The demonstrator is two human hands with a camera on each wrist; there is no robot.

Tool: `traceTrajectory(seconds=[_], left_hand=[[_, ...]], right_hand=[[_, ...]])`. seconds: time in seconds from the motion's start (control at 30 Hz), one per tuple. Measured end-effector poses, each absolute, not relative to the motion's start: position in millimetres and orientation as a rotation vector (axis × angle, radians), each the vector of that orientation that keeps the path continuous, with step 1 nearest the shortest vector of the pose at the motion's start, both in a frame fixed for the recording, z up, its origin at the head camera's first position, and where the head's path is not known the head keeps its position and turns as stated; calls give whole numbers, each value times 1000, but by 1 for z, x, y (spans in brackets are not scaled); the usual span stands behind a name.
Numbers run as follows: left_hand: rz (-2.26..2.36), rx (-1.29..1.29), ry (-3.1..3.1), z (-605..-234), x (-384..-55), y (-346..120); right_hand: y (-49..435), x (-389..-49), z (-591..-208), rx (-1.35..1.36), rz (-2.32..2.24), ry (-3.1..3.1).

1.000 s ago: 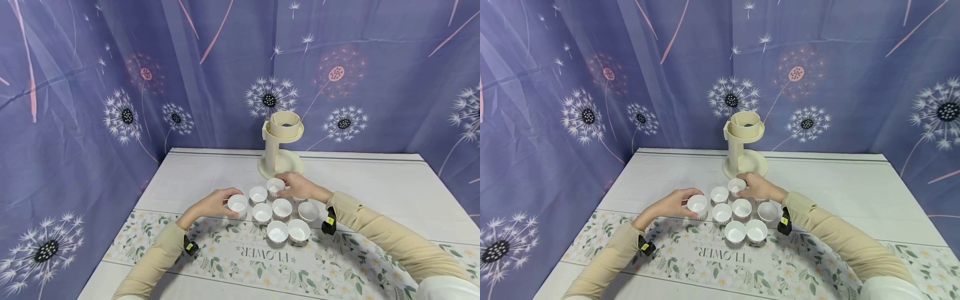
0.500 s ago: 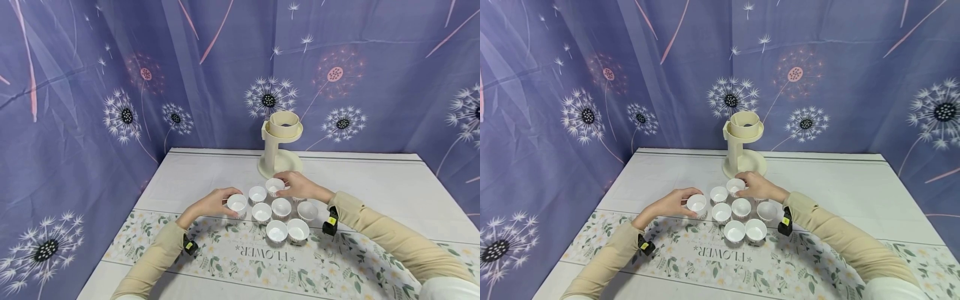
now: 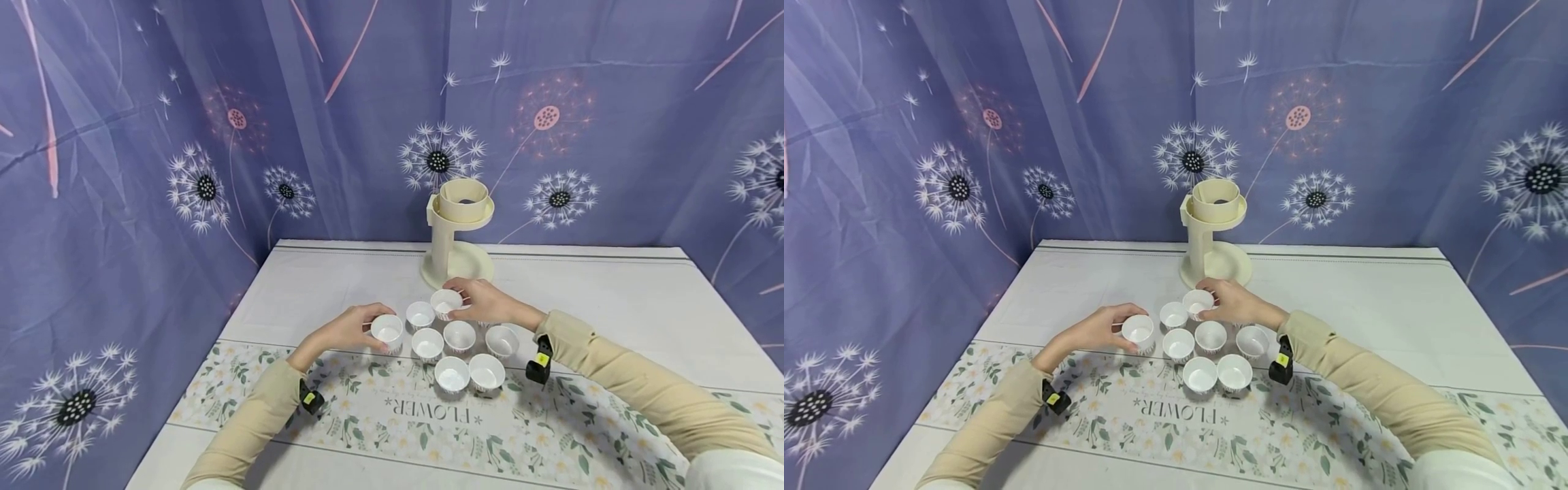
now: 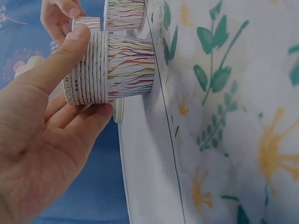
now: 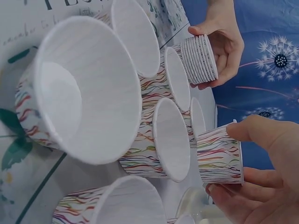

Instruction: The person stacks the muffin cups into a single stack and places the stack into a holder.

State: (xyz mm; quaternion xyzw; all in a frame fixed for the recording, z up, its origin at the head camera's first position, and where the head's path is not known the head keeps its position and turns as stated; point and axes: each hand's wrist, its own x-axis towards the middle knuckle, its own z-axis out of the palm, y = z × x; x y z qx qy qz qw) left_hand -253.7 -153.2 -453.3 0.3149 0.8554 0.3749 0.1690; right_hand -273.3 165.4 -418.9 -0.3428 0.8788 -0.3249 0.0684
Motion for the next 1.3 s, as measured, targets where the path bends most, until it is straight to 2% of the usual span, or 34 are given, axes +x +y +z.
traceTrajectory(seconds=[1.3], left_hand=[[1096, 916, 2401, -451, -253, -151]], right_hand=[[145, -257, -411, -994, -1130, 2564]])
